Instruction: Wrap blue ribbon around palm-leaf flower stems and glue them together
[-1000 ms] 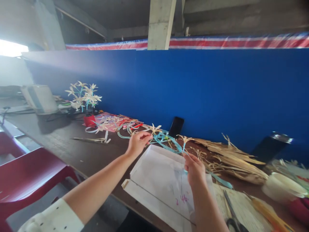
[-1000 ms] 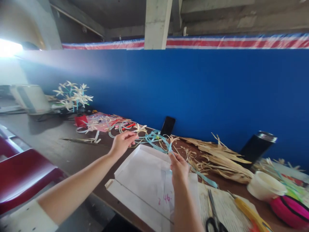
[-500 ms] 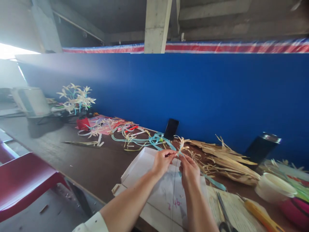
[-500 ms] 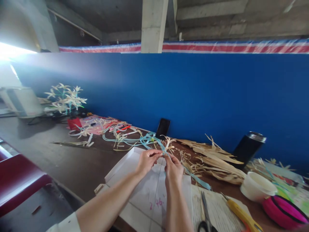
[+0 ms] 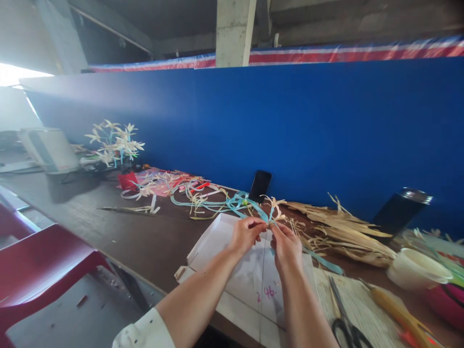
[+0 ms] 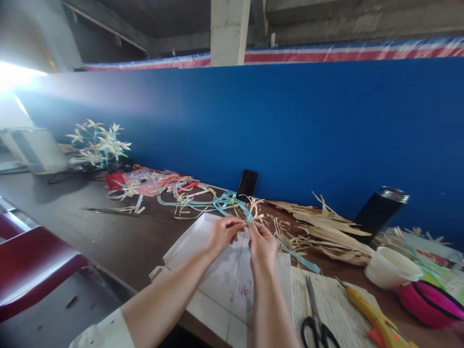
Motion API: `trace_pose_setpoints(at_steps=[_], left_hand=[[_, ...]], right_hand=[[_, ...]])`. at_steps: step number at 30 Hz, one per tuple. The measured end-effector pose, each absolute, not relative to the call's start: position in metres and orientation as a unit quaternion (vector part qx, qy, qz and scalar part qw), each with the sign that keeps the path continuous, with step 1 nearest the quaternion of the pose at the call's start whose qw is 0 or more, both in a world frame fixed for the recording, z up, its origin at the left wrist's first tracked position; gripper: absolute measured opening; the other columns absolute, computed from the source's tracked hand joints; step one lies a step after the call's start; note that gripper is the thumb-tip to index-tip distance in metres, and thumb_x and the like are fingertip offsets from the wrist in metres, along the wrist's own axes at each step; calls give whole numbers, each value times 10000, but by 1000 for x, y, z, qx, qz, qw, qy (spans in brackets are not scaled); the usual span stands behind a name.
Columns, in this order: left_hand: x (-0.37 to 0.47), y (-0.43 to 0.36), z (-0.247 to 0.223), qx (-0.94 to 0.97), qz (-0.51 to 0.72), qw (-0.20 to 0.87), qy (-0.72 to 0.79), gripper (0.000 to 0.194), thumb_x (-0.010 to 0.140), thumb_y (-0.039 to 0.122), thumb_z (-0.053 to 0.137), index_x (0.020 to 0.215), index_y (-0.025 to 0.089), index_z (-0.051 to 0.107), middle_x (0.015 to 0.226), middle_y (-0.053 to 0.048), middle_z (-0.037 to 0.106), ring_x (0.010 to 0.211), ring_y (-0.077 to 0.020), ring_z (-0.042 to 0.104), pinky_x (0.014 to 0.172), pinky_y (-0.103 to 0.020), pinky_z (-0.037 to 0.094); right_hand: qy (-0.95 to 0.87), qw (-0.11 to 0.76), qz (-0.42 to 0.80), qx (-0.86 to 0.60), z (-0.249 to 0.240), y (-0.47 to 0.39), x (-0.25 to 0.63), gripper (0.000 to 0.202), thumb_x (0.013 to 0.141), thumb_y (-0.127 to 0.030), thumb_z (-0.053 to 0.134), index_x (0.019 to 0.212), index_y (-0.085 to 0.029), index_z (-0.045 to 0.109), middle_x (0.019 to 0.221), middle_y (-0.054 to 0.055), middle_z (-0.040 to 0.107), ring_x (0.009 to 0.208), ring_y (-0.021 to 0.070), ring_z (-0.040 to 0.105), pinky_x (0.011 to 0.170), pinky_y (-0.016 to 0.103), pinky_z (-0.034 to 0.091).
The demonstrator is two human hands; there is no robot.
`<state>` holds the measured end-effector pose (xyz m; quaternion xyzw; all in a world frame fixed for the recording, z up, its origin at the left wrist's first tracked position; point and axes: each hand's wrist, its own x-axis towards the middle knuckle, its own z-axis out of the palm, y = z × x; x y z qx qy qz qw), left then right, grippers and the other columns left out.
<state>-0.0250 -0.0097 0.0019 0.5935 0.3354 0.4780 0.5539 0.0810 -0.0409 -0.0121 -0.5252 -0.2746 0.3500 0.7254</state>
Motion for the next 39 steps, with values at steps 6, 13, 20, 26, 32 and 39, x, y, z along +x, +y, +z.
trace_pose_setpoints(at_steps=[6, 13, 20, 26, 32, 39], left_hand=[[-22, -10, 3, 575, 474, 586, 319, 229, 696, 273, 658, 861, 114, 674, 679, -42, 640, 567, -109, 598, 461, -193, 469], [-23, -8, 2, 573, 478, 568, 348, 174, 699, 264, 655, 796, 121, 675, 596, -18, 612, 486, -83, 552, 406, -170, 432], [-24, -8, 5, 577, 481, 555, 357, 204, 708, 293, 650, 815, 123, 684, 547, -1, 583, 444, -67, 505, 408, -172, 418], [-24, -6, 3, 588, 481, 535, 369, 197, 714, 301, 642, 795, 124, 669, 548, 5, 573, 445, -64, 500, 425, -175, 417], [-23, -5, 1, 588, 482, 530, 376, 199, 717, 309, 631, 789, 124, 647, 583, -6, 583, 469, -76, 514, 420, -179, 417], [-24, -7, 3, 593, 469, 528, 386, 184, 724, 304, 620, 775, 127, 630, 549, 8, 559, 448, -66, 484, 419, -173, 400]], right_hand=[[-265, 734, 365, -507, -12, -42, 81, 434, 532, -443, 777, 814, -133, 663, 409, -86, 359, 361, 45, 258, 351, 196, 164], [-267, 723, 365, -522, -10, -42, 78, 471, 519, -458, 781, 840, -133, 667, 391, -95, 346, 338, 41, 240, 345, 195, 145], [-280, 714, 362, -529, -11, -43, 78, 432, 538, -459, 775, 809, -142, 663, 395, -84, 374, 358, 48, 262, 353, 194, 160], [-283, 709, 358, -537, -11, -43, 78, 442, 542, -470, 771, 819, -140, 672, 403, -80, 377, 364, 46, 260, 351, 191, 171], [-295, 698, 345, -554, -12, -43, 79, 464, 578, -483, 749, 884, -140, 685, 410, -78, 372, 369, 50, 255, 353, 193, 183], [-303, 687, 342, -565, -11, -45, 80, 504, 600, -496, 733, 932, -119, 686, 429, -69, 385, 380, 53, 263, 363, 199, 190]])
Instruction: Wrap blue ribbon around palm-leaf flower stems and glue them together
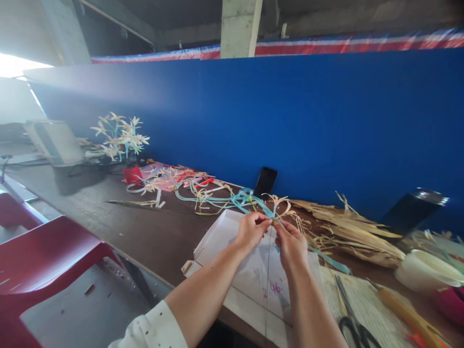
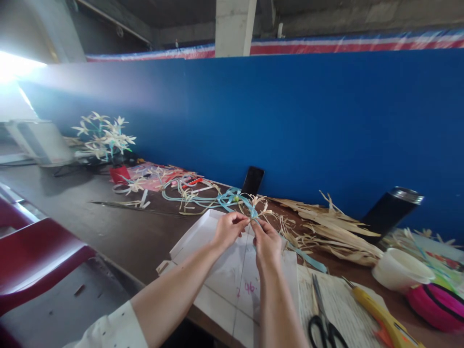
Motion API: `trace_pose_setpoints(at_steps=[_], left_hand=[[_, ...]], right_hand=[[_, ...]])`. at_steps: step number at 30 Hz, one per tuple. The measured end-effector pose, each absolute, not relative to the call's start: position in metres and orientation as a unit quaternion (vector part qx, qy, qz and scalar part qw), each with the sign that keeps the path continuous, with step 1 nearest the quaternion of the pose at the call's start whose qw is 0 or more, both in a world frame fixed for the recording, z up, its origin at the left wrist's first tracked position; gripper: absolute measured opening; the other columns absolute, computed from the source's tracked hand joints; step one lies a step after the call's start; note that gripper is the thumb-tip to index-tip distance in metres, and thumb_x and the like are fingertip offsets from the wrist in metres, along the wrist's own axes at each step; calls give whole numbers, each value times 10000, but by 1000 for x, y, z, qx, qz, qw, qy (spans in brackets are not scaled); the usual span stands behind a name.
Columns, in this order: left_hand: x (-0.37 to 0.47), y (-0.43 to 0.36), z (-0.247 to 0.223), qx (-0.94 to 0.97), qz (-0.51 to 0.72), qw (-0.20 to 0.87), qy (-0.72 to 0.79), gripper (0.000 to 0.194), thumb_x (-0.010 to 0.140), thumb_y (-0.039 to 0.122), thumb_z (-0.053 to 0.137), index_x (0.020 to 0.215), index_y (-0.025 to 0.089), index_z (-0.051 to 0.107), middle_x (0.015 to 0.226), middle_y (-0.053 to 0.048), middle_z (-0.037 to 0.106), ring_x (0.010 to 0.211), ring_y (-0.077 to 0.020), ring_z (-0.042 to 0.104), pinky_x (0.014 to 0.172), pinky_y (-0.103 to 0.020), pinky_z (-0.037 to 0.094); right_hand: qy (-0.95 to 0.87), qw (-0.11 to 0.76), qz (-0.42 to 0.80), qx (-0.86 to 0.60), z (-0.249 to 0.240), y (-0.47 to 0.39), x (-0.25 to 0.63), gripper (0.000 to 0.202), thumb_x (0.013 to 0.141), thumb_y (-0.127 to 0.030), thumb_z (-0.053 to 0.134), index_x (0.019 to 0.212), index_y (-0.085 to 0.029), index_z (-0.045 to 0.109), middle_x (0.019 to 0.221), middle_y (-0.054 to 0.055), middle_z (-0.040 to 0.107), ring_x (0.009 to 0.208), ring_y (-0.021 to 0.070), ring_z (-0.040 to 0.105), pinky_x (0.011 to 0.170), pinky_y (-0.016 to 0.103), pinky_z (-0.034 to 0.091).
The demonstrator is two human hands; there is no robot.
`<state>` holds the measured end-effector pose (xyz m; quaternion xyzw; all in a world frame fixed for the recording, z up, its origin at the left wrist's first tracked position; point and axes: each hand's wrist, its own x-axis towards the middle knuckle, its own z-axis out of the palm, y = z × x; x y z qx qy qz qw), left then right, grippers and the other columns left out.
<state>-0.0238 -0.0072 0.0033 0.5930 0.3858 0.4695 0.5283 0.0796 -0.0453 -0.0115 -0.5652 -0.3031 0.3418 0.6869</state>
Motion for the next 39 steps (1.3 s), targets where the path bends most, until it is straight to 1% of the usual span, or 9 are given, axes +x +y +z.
trace_pose_setpoints(at_steps=[6, 13, 17, 21, 26, 34, 39], left_hand=[[-23, -6, 2, 604, 474, 511, 387, 194, 733, 315, 602, 776, 128, 630, 536, 16, 550, 428, -66, 464, 420, -180, 375], [-21, -3, -4, 623, 496, 465, 387, 206, 730, 338, 595, 757, 139, 644, 570, 6, 573, 512, -85, 514, 513, -200, 404], [-21, -3, -4, 628, 502, 453, 386, 216, 737, 349, 589, 772, 145, 651, 583, -1, 584, 542, -95, 528, 553, -213, 417], [-22, -5, -1, 630, 501, 451, 386, 209, 738, 344, 590, 746, 142, 642, 576, -1, 581, 550, -99, 533, 565, -216, 417], [-24, -7, 1, 633, 505, 441, 386, 197, 737, 338, 596, 742, 147, 644, 571, 2, 579, 562, -102, 537, 574, -216, 414], [-23, -5, -3, 638, 513, 435, 375, 215, 741, 351, 596, 754, 144, 652, 592, -9, 590, 587, -109, 544, 583, -218, 420], [-23, -6, -2, 635, 517, 443, 365, 202, 734, 339, 605, 760, 145, 655, 602, -7, 593, 576, -102, 538, 576, -212, 422]], right_hand=[[-313, 686, 349, -557, -11, -46, 80, 469, 603, -482, 741, 919, -139, 688, 450, -68, 407, 388, 48, 267, 374, 196, 193], [-297, 710, 381, -512, -9, -47, 78, 438, 550, -415, 784, 874, -138, 689, 482, -60, 439, 390, 36, 265, 375, 191, 180], [-303, 709, 385, -508, -9, -47, 78, 399, 581, -430, 772, 841, -141, 684, 467, -68, 413, 389, 33, 252, 378, 189, 174], [-304, 705, 379, -516, -10, -46, 78, 405, 600, -449, 763, 853, -143, 680, 444, -82, 358, 386, 37, 247, 373, 189, 164], [-303, 699, 361, -538, -8, -47, 77, 415, 608, -453, 760, 875, -143, 684, 461, -77, 372, 392, 40, 263, 373, 192, 177], [-307, 703, 361, -531, -8, -47, 77, 399, 608, -453, 760, 848, -144, 677, 449, -85, 341, 391, 45, 257, 371, 197, 175], [-307, 708, 352, -529, -9, -46, 78, 392, 611, -447, 761, 859, -154, 679, 467, -77, 377, 398, 42, 271, 376, 189, 200]])
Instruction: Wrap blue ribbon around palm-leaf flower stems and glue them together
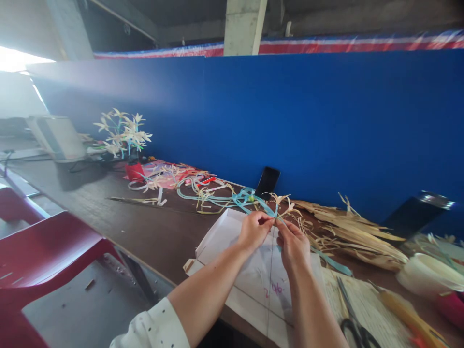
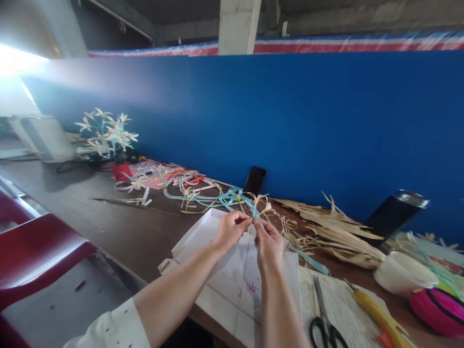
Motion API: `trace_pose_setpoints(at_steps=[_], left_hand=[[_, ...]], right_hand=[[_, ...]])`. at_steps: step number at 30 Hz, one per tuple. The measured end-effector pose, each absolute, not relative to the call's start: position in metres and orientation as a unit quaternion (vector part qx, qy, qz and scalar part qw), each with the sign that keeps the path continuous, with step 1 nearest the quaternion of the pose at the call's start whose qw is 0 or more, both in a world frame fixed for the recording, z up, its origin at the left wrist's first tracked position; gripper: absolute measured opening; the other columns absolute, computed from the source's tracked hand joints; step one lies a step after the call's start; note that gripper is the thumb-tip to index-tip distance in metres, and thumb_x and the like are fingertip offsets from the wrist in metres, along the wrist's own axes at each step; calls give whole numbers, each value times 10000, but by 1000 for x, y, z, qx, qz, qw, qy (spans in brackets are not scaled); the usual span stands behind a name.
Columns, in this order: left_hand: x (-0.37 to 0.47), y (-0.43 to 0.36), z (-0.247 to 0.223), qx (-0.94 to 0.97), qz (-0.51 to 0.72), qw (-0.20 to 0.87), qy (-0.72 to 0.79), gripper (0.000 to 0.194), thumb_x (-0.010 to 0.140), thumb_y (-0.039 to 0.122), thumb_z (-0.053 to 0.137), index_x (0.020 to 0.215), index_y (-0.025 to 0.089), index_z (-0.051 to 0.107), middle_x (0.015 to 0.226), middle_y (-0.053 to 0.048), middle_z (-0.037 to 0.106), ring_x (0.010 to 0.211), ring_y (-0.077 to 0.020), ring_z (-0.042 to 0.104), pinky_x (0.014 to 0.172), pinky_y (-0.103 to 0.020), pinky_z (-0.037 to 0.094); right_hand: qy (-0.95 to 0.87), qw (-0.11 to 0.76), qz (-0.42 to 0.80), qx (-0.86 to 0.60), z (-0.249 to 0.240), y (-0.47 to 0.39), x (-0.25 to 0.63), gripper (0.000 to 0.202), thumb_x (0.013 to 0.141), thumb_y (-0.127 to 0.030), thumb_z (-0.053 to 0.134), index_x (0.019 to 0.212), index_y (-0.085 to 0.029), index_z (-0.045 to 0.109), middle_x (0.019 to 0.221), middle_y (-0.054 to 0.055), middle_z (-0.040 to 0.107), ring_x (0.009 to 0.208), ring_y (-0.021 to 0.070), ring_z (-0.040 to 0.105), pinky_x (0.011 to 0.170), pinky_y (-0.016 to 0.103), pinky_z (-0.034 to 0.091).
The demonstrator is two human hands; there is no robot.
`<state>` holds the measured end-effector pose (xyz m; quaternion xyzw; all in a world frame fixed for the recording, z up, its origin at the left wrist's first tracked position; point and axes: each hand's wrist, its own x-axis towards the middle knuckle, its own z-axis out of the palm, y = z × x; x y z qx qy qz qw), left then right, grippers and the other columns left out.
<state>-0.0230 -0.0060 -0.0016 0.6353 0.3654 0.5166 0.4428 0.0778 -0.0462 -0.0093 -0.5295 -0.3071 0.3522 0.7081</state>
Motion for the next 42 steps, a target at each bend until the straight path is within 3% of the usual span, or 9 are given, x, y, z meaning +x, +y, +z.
trace_pose_setpoints(at_steps=[13, 24, 33, 42], left_hand=[[-22, -6, -2, 634, 512, 456, 357, 197, 756, 324, 575, 794, 144, 648, 619, 1, 590, 532, -87, 529, 548, -203, 416], [-23, -7, -2, 652, 516, 406, 380, 186, 759, 321, 570, 763, 151, 646, 672, -19, 619, 644, -116, 560, 610, -216, 419], [-25, -10, 0, 664, 526, 389, 361, 140, 759, 276, 566, 769, 157, 640, 733, -13, 637, 676, -109, 557, 651, -219, 427], [-23, -11, 4, 582, 511, 545, 322, 165, 736, 295, 616, 767, 138, 576, 673, -20, 624, 645, -115, 598, 601, -225, 488]], right_hand=[[-299, 722, 361, -508, -5, -48, 75, 390, 594, -435, 772, 846, -150, 685, 447, -82, 367, 393, 42, 251, 377, 194, 187], [-305, 720, 392, -485, -9, -46, 76, 351, 603, -411, 776, 811, -146, 677, 452, -97, 294, 393, 29, 221, 369, 181, 160], [-303, 715, 370, -510, -7, -47, 75, 396, 576, -451, 778, 822, -159, 675, 444, -94, 331, 380, 40, 249, 368, 197, 179], [-311, 710, 386, -500, -6, -48, 74, 384, 573, -454, 774, 811, -174, 664, 459, -85, 379, 387, 47, 270, 377, 196, 177]])
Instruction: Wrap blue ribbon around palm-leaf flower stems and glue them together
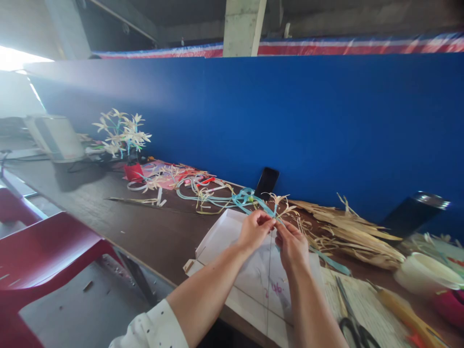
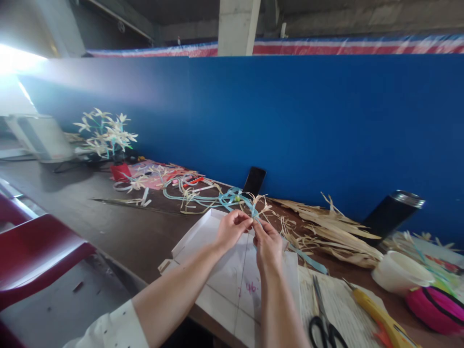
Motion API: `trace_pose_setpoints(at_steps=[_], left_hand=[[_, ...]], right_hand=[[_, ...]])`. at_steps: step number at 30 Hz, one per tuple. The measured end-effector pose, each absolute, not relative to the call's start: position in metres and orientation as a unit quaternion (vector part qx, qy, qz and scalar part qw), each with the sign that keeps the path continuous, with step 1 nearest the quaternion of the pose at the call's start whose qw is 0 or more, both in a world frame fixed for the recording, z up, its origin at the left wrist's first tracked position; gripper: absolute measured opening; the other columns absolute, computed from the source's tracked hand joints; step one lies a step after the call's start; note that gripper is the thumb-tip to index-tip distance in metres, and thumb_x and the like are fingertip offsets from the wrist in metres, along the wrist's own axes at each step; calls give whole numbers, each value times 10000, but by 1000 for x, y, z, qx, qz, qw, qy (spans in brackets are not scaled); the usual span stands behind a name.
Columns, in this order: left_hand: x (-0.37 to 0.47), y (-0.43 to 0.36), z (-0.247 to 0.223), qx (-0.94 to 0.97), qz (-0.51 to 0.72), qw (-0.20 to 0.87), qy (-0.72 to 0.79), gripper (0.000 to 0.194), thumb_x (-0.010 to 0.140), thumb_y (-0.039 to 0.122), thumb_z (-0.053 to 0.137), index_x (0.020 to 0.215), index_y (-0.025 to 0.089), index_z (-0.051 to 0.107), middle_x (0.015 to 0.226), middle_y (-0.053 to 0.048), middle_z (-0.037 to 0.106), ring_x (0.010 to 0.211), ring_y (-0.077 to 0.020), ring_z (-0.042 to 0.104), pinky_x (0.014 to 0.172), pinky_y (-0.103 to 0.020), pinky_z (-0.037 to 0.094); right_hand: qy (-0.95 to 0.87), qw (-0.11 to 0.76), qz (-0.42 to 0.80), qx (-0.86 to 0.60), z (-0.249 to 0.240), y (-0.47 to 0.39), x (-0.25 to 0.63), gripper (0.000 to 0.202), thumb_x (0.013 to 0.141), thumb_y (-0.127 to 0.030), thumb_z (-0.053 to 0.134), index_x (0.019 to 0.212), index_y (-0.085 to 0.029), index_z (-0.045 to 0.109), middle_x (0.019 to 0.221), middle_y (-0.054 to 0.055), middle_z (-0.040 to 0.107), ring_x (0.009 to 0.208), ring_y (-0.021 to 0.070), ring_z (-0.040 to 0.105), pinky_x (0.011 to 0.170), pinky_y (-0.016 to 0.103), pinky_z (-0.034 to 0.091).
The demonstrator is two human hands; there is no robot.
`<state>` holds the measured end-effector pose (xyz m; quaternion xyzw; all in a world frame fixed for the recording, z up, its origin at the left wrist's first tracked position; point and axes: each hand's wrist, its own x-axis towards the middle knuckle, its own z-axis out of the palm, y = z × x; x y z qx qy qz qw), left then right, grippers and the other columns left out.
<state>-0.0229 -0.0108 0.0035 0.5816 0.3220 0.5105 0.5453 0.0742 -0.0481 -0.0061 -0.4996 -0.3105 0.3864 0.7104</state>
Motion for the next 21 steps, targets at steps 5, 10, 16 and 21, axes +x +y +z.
trace_pose_setpoints(at_steps=[5, 10, 16, 21], left_hand=[[-23, -5, 8, 463, 486, 661, 336, 198, 680, 251, 689, 779, 116, 582, 648, -23, 626, 601, -115, 612, 562, -235, 514], [-21, -5, 6, 455, 489, 678, 307, 257, 669, 267, 708, 852, 93, 664, 668, -36, 641, 592, -95, 595, 600, -242, 532], [-16, -5, -1, 498, 531, 611, 311, 208, 719, 264, 648, 851, 112, 699, 681, -35, 650, 581, -94, 584, 605, -243, 531], [-15, -11, -2, 521, 539, 574, 330, 245, 753, 284, 604, 917, 126, 695, 771, -58, 670, 615, -118, 608, 594, -248, 531]], right_hand=[[-313, 705, 379, -511, -7, -48, 75, 403, 584, -446, 775, 841, -153, 671, 476, -67, 421, 398, 45, 284, 384, 191, 198], [-309, 713, 394, -492, -5, -49, 74, 392, 586, -409, 782, 848, -141, 669, 503, -52, 452, 403, 38, 276, 381, 187, 183], [-314, 717, 414, -465, -1, -51, 72, 365, 568, -388, 789, 808, -145, 660, 496, -59, 436, 399, 37, 258, 378, 193, 163], [-336, 701, 345, -527, -5, -50, 74, 416, 605, -466, 756, 866, -150, 687, 473, -54, 445, 392, 48, 297, 377, 199, 190]])
